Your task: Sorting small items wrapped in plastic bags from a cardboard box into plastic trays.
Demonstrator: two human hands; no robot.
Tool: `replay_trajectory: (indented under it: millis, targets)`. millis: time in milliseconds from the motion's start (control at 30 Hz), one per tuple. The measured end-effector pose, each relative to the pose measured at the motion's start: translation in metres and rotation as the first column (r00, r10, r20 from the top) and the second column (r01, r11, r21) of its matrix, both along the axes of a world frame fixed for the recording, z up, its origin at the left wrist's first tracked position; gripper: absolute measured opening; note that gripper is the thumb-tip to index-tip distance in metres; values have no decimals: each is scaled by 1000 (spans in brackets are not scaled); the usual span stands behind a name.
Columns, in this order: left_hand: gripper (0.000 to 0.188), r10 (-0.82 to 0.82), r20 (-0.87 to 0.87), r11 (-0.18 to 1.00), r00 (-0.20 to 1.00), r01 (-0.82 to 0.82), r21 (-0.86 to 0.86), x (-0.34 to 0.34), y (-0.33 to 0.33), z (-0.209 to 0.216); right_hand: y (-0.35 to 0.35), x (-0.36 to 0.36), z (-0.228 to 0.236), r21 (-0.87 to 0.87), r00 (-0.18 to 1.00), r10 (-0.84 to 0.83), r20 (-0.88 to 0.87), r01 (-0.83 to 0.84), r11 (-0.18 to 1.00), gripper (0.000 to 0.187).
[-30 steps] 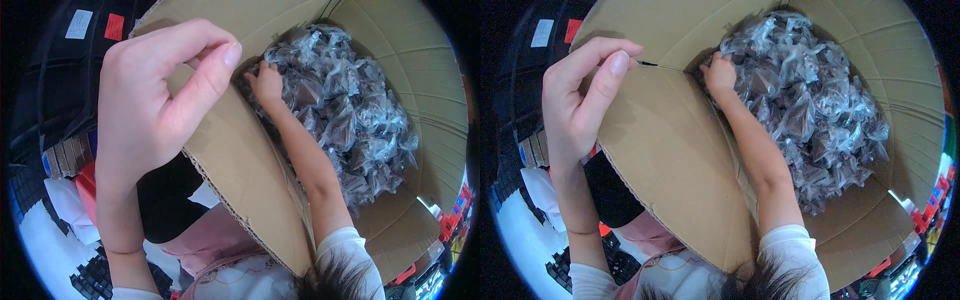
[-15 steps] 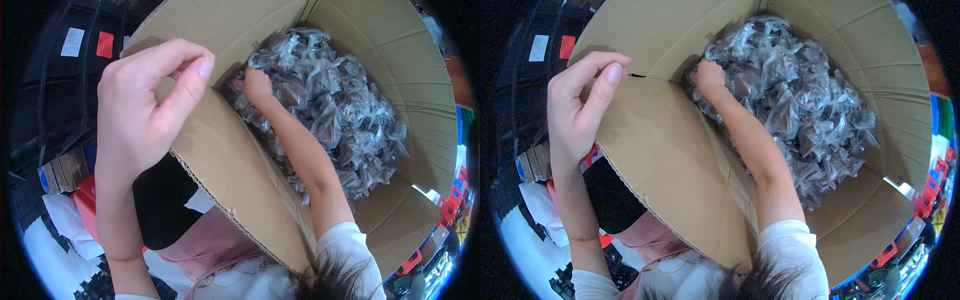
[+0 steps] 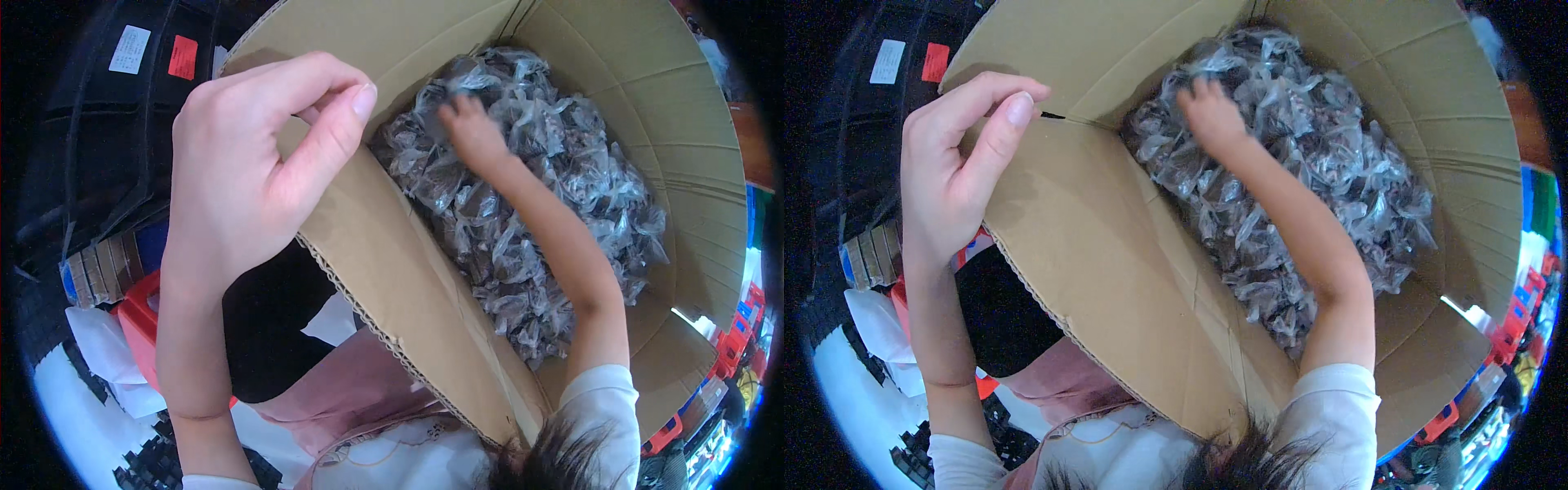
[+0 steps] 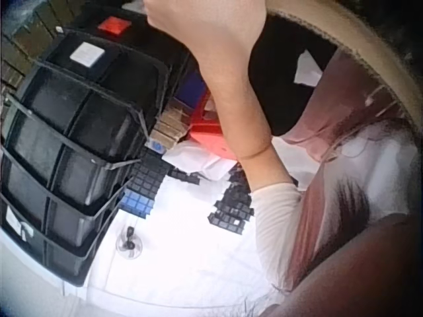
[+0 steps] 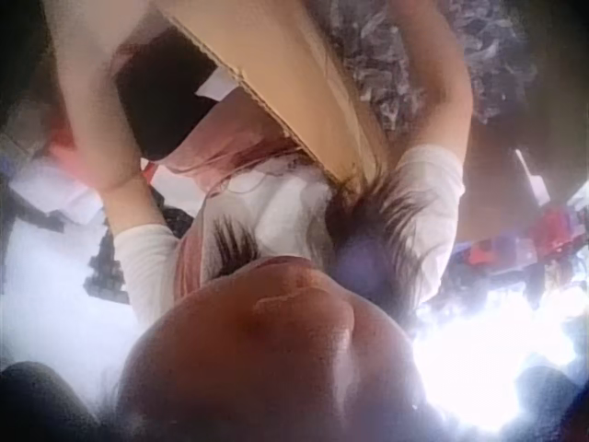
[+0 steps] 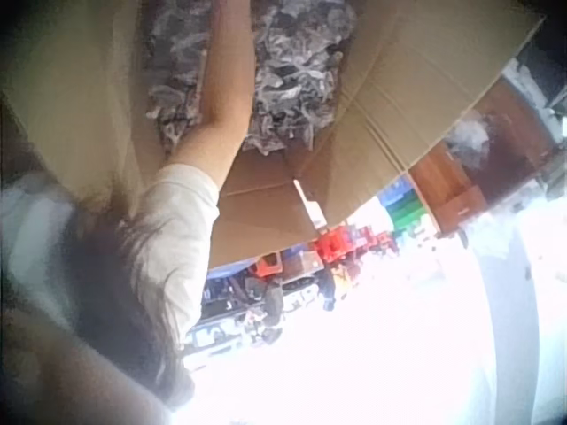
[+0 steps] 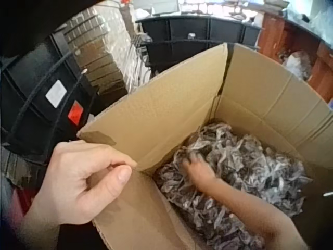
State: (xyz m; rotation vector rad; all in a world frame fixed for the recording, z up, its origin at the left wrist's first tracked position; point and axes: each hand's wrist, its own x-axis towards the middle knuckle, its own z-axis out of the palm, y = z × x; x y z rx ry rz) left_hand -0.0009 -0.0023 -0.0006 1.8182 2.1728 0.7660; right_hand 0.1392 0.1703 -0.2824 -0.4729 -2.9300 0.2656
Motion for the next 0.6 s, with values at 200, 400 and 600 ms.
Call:
replay_trajectory:
  millis: [200,400,600]
  targets:
    - [23,-2,-5,1000,1000,2,1,-2,-1,1,-4,2,23,-257,953,-290,-87,260,931,13]
    - [24,-1,25,1000,1000,1,-8,1,4,2,42,1,7,-416,906,-354,232,422,806,33]
    - [23,9,24,1000,1000,-9,-25,2,8,6,-8,-27,-1,-340,836,-356,417,507,792,20]
